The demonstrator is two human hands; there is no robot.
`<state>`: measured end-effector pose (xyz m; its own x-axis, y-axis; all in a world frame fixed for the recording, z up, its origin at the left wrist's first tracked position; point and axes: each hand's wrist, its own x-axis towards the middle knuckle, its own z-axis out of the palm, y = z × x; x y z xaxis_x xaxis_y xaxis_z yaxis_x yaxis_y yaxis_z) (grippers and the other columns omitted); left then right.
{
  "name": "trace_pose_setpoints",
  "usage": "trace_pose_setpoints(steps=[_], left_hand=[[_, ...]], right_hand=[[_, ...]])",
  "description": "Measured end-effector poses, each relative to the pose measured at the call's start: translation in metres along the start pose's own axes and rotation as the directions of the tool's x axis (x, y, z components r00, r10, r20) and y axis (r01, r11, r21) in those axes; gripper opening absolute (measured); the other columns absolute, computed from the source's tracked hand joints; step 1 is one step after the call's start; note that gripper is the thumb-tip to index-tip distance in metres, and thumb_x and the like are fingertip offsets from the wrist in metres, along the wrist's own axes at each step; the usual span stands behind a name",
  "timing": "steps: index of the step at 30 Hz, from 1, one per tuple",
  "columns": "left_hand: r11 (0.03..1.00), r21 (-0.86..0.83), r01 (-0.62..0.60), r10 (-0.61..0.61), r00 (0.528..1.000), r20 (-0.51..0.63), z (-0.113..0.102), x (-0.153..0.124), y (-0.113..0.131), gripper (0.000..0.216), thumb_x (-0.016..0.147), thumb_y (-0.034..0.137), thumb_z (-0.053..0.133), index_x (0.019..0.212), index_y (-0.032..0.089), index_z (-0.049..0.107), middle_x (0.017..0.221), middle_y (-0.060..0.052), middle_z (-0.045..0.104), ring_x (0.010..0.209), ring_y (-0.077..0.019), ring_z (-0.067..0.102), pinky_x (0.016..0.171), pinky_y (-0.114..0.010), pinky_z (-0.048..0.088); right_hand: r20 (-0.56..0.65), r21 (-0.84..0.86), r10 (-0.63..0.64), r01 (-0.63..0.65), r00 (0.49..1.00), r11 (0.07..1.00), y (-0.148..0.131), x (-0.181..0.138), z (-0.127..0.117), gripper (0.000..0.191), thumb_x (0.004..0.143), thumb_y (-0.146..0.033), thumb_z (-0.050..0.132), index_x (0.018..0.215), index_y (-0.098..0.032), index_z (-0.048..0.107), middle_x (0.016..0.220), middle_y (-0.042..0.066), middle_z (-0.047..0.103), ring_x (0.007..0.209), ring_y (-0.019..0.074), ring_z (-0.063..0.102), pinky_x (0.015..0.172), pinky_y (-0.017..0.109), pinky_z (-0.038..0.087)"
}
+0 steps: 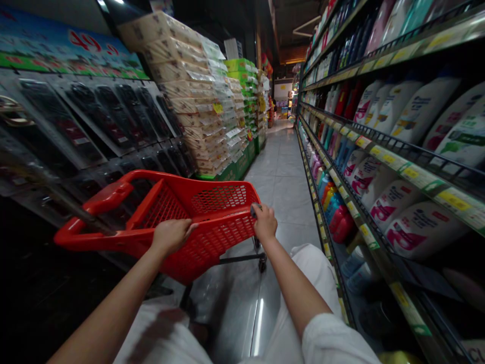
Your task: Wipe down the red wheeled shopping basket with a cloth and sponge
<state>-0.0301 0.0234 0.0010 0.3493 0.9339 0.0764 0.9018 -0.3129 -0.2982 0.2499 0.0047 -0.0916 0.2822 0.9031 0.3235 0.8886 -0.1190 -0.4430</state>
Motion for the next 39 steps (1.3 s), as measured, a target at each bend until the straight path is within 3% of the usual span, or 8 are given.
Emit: trace_pose_setpoints(steps=[4, 10, 19, 24, 28, 31, 35, 39], left_hand=[[0.999, -0.024, 0.031, -0.032, 0.999, -0.014, -0.002, 0.008, 0.021, 0.055, 0.096, 0.046, 0.023, 0.093, 0.017, 0.07, 0.092, -0.015, 0.074, 0.089, -0.0316, 0.07, 0.071, -0.037, 0.046], [0.998, -0.051, 0.046, -0.048, 0.998, -0.035, -0.004, 0.021, 0.047, 0.053, 0.096, 0.04, 0.024, 0.099, 0.013, 0.07, 0.092, -0.018, 0.074, 0.091, -0.0328, 0.07, 0.074, -0.038, 0.048], [0.994, -0.098, 0.055, -0.061, 0.997, -0.053, -0.004, 0.01, 0.063, 0.055, 0.095, 0.037, 0.023, 0.099, 0.012, 0.072, 0.088, -0.019, 0.073, 0.089, -0.0357, 0.07, 0.073, -0.042, 0.05], [0.99, -0.13, 0.055, -0.061, 0.997, -0.042, -0.011, 0.012, 0.075, 0.058, 0.096, 0.037, 0.02, 0.101, 0.01, 0.071, 0.091, -0.021, 0.073, 0.092, -0.0349, 0.07, 0.076, -0.042, 0.05], [0.996, -0.085, 0.017, -0.009, 0.995, 0.095, -0.026, 0.02, 0.066, 0.057, 0.095, 0.039, 0.022, 0.106, 0.011, 0.07, 0.1, -0.022, 0.073, 0.097, -0.0352, 0.069, 0.079, -0.043, 0.051], [0.985, -0.145, -0.089, 0.13, 0.941, 0.311, -0.031, 0.035, 0.049, 0.057, 0.092, 0.048, 0.028, 0.101, 0.014, 0.072, 0.108, -0.02, 0.072, 0.103, -0.0349, 0.067, 0.082, -0.042, 0.051], [0.898, -0.406, -0.169, 0.325, 0.876, 0.355, -0.021, 0.058, 0.034, 0.059, 0.089, 0.053, 0.029, 0.1, 0.013, 0.071, 0.107, -0.015, 0.073, 0.1, -0.0271, 0.068, 0.087, -0.031, 0.05], [0.775, -0.63, -0.04, 0.355, 0.853, 0.383, -0.01, 0.066, 0.027, 0.063, 0.084, 0.061, 0.033, 0.108, 0.016, 0.07, 0.116, -0.008, 0.072, 0.108, -0.0247, 0.065, 0.095, -0.029, 0.049]], right_hand=[[-0.012, 0.054, 0.116, -0.115, 0.993, 0.992, -0.011, 0.009, 0.004, 0.057, 0.086, -0.009, 0.044, 0.138, -0.03, 0.052, 0.134, 0.005, 0.054, 0.108, 0.0224, 0.051, 0.086, 0.03, 0.047], [0.009, 0.154, -0.324, 0.318, 0.946, 0.935, -0.072, -0.006, 0.016, 0.062, 0.079, -0.007, 0.05, 0.135, -0.034, 0.054, 0.133, -0.001, 0.056, 0.106, 0.0204, 0.05, 0.089, 0.029, 0.046], [-0.019, 0.078, 0.105, -0.103, 0.994, 0.992, 0.0, 0.031, -0.003, 0.057, 0.083, -0.005, 0.044, 0.132, -0.03, 0.059, 0.131, 0.004, 0.057, 0.106, 0.0225, 0.05, 0.084, 0.031, 0.045], [0.004, 0.108, -0.126, 0.125, 0.992, 0.986, -0.036, 0.007, 0.0, 0.058, 0.079, -0.008, 0.051, 0.131, -0.032, 0.058, 0.135, 0.001, 0.054, 0.11, 0.0214, 0.049, 0.089, 0.03, 0.046], [0.045, 0.094, -0.272, 0.267, 0.961, 0.959, -0.036, 0.001, -0.006, 0.061, 0.078, -0.008, 0.051, 0.132, -0.037, 0.055, 0.133, -0.002, 0.055, 0.11, 0.0197, 0.049, 0.088, 0.028, 0.046], [0.066, 0.011, -0.129, 0.129, 0.989, 0.992, -0.015, 0.017, -0.016, 0.055, 0.083, -0.01, 0.048, 0.131, -0.036, 0.057, 0.131, 0.0, 0.056, 0.11, 0.0211, 0.049, 0.084, 0.029, 0.047], [0.058, -0.043, 0.035, -0.033, 0.998, 0.999, -0.012, 0.026, -0.019, 0.05, 0.086, -0.014, 0.048, 0.131, -0.033, 0.057, 0.131, 0.003, 0.056, 0.107, 0.0226, 0.05, 0.084, 0.031, 0.047], [0.05, 0.022, -0.184, 0.184, 0.982, 0.983, -0.032, 0.01, -0.012, 0.052, 0.083, -0.014, 0.052, 0.131, -0.034, 0.057, 0.131, 0.001, 0.055, 0.107, 0.0215, 0.05, 0.086, 0.03, 0.047]])
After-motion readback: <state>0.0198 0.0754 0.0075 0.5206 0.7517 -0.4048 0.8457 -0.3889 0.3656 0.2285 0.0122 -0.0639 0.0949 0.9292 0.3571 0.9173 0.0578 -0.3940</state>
